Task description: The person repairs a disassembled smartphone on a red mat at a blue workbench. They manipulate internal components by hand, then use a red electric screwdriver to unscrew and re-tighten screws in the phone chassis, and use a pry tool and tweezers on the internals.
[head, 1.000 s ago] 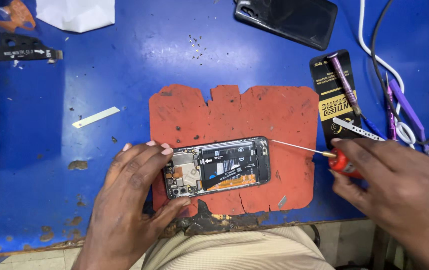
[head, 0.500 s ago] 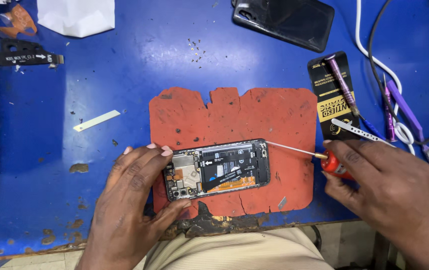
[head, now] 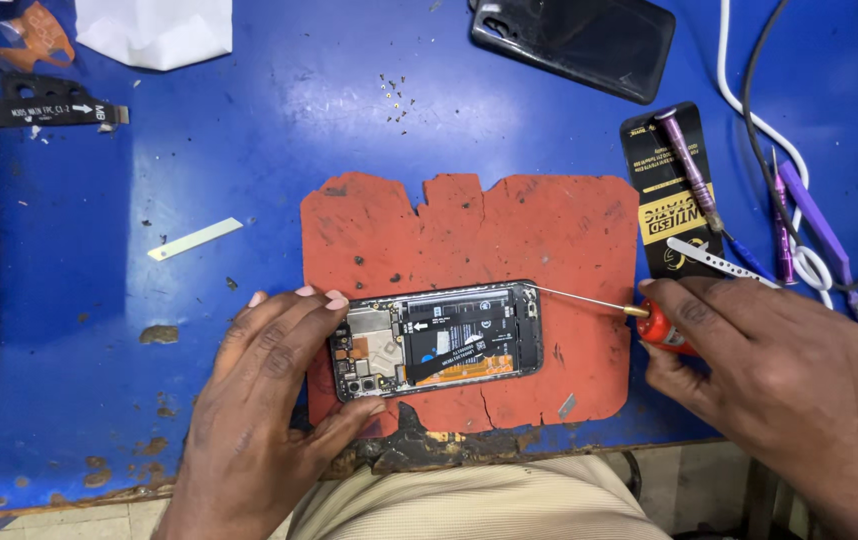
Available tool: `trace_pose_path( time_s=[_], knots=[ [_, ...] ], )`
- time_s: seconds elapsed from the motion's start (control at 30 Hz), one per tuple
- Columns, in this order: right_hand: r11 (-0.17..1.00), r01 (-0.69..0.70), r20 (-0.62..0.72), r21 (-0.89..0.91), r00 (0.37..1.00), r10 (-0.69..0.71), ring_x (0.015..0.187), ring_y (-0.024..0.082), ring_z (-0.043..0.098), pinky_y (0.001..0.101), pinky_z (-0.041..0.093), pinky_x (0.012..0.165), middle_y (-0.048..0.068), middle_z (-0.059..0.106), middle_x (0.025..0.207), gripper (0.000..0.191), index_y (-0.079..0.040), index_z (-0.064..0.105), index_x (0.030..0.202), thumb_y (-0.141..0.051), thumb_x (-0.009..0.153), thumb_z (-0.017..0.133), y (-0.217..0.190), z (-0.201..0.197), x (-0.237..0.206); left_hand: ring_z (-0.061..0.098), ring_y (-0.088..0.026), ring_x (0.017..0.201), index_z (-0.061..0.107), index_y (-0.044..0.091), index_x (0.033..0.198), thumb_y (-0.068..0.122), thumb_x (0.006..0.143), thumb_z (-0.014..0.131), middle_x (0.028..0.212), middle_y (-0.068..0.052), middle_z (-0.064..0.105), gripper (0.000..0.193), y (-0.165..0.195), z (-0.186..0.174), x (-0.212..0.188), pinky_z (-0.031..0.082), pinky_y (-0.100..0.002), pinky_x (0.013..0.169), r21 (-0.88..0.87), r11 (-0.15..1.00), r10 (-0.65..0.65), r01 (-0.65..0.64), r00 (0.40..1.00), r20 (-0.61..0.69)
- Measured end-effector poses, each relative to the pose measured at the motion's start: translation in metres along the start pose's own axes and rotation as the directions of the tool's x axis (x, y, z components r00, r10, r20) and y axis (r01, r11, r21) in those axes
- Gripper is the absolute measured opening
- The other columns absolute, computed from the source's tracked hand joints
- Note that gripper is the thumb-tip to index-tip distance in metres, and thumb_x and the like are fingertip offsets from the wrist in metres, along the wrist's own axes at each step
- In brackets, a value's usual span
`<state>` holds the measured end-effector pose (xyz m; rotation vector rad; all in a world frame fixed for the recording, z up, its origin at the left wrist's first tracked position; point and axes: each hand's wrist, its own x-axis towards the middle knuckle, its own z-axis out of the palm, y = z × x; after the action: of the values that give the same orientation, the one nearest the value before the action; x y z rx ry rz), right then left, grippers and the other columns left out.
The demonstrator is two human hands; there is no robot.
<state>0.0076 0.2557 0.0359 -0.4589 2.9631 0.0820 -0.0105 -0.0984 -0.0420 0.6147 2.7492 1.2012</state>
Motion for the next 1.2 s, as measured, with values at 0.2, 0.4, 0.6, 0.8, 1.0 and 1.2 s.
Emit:
trace_pose_path(
  time_s=[0.2, 0.4, 0.6, 0.8, 1.0, 1.2],
  knots=[
    [0.999, 0.042, -0.021, 0.0, 0.999, -0.042, 0.082, 0.025, 0.07, 0.0368, 0.055, 0.068, 0.008, 0.072, 0.098, 0.056, -0.006, 0.074, 0.115, -0.034, 0.067, 0.082, 0.0, 0.0, 0.002, 0.058, -0.035, 0.13, 0.053, 0.007, 0.138, 0.03, 0.064, 0.091, 0.134, -0.013, 0.062, 0.087, 0.0, 0.001, 0.0, 0.039, -0.052, 0.116, 0.004, 1.0, 0.005, -0.005, 1.0, 0.001],
    [0.999, 0.04, -0.006, 0.02, 0.999, -0.04, 0.078, 0.024, 0.069, 0.0366, 0.054, 0.065, 0.007, 0.07, 0.091, 0.057, -0.006, 0.074, 0.117, -0.036, 0.069, 0.083, -0.004, 0.001, 0.006, 0.057, -0.035, 0.13, 0.053, 0.007, 0.139, 0.031, 0.063, 0.091, 0.135, -0.014, 0.062, 0.088, 0.0, 0.0, 0.0, 0.039, -0.052, 0.116, 0.004, 1.0, 0.004, -0.004, 1.0, 0.002],
    [0.999, 0.045, -0.003, 0.02, 0.999, -0.045, 0.075, 0.025, 0.068, 0.0367, 0.053, 0.064, 0.007, 0.069, 0.086, 0.053, -0.006, 0.075, 0.115, -0.037, 0.073, 0.082, -0.007, 0.0, 0.01, 0.056, -0.036, 0.13, 0.052, 0.007, 0.139, 0.031, 0.063, 0.091, 0.135, -0.015, 0.062, 0.089, 0.001, -0.001, 0.0, 0.039, -0.052, 0.116, -0.002, 1.0, -0.008, 0.008, 1.0, 0.007],
    [0.996, 0.08, -0.018, 0.045, 0.997, -0.079, 0.077, 0.025, 0.068, 0.037, 0.053, 0.066, 0.008, 0.069, 0.088, 0.054, -0.005, 0.074, 0.115, -0.038, 0.073, 0.08, -0.01, -0.001, 0.015, 0.056, -0.037, 0.129, 0.052, 0.007, 0.139, 0.03, 0.064, 0.091, 0.133, -0.015, 0.062, 0.088, 0.002, -0.002, 0.002, 0.039, -0.052, 0.117, -0.028, 1.0, -0.011, 0.011, 1.0, -0.002],
    [0.997, 0.069, 0.012, 0.039, 0.998, -0.069, 0.077, 0.025, 0.069, 0.0378, 0.054, 0.067, 0.007, 0.069, 0.085, 0.052, -0.008, 0.075, 0.114, -0.037, 0.072, 0.082, -0.011, 0.0, 0.018, 0.056, -0.038, 0.13, 0.053, 0.006, 0.138, 0.032, 0.064, 0.091, 0.134, -0.015, 0.061, 0.087, 0.003, -0.002, 0.002, 0.038, -0.053, 0.117, -0.017, 1.0, -0.013, 0.013, 1.0, -0.003],
    [0.997, 0.083, 0.015, -0.005, 0.996, -0.083, 0.077, 0.024, 0.069, 0.0363, 0.054, 0.065, 0.006, 0.069, 0.087, 0.055, -0.008, 0.075, 0.116, -0.039, 0.072, 0.083, -0.005, 0.001, 0.016, 0.055, -0.038, 0.13, 0.054, 0.006, 0.137, 0.032, 0.064, 0.091, 0.133, -0.015, 0.062, 0.086, 0.003, -0.003, 0.002, 0.039, -0.053, 0.116, -0.016, 1.0, -0.017, 0.017, 1.0, -0.006]
  ],
)
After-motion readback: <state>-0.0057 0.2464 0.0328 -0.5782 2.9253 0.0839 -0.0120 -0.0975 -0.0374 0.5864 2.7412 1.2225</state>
